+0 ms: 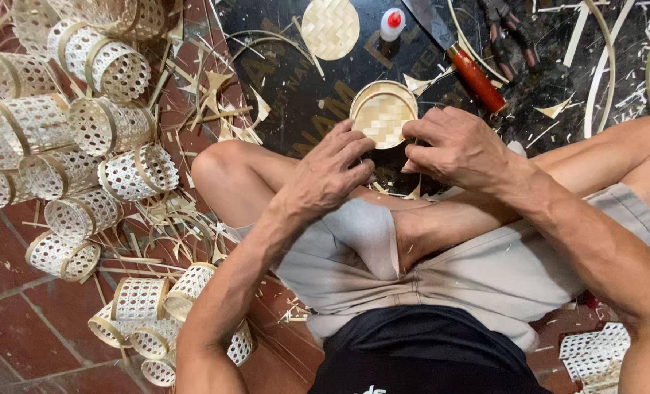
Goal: The person sits on the floor and weaves a small cylindrical bamboo basket. They attach a circular bamboo base to the basket body, trim excess strips with a knife, and secure the rim with a thin bamboo strip.
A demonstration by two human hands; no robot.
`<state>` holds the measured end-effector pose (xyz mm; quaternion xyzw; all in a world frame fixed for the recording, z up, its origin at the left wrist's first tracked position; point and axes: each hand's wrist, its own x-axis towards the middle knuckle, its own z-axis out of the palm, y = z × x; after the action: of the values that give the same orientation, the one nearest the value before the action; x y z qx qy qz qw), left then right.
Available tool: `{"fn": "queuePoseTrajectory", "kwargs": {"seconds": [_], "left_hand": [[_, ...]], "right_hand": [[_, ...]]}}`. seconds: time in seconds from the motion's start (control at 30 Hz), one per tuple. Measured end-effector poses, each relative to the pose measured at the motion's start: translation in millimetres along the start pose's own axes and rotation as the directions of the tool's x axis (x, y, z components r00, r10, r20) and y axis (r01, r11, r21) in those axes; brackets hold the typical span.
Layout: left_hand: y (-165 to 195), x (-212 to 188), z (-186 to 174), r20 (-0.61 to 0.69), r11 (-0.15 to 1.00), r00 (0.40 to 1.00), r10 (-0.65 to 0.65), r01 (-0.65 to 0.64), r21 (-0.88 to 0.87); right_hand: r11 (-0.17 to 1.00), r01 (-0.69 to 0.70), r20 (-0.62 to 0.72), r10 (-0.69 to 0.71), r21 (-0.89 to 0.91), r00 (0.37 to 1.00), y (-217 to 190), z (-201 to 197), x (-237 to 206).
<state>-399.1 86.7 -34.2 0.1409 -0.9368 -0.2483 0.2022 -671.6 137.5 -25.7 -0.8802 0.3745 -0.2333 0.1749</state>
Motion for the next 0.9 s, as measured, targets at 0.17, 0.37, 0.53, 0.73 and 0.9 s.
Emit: {"fn": "queuePoseTrajectory", "kwargs": {"seconds": [0.17, 0.37, 0.53, 0.73, 0.9], "left_hand": [[-2, -5, 12, -0.002, 0.999, 1.000, -0.009, 0.009, 0.038], [-7, -3, 14, 0.021, 0.998, 0.999, 0.028, -0.030, 0.062], [-8, -3, 12, -0.016, 0.995, 0.997, 0.074, -0.073, 0.075], [-12, -5, 14, -0.021, 0.992, 0.994, 0.104, -0.102, 0.070], [-13, -3, 12, -0.061, 0.989, 0.990, 0.126, -0.120, 0.090]], "right_hand": [[0.969, -0.020, -0.025, 0.014, -0.248, 1.000, -9, 4, 4], [0.960, -0.128, -0.098, 0.107, -0.249, 0.989, -11, 13, 13], [0.976, -0.136, -0.158, 0.109, -0.169, 0.981, -12, 19, 20], [0.981, -0.128, -0.120, 0.111, -0.147, 0.987, -17, 25, 17], [0.932, -0.319, -0.170, 0.291, -0.175, 0.942, -24, 37, 26]]}}
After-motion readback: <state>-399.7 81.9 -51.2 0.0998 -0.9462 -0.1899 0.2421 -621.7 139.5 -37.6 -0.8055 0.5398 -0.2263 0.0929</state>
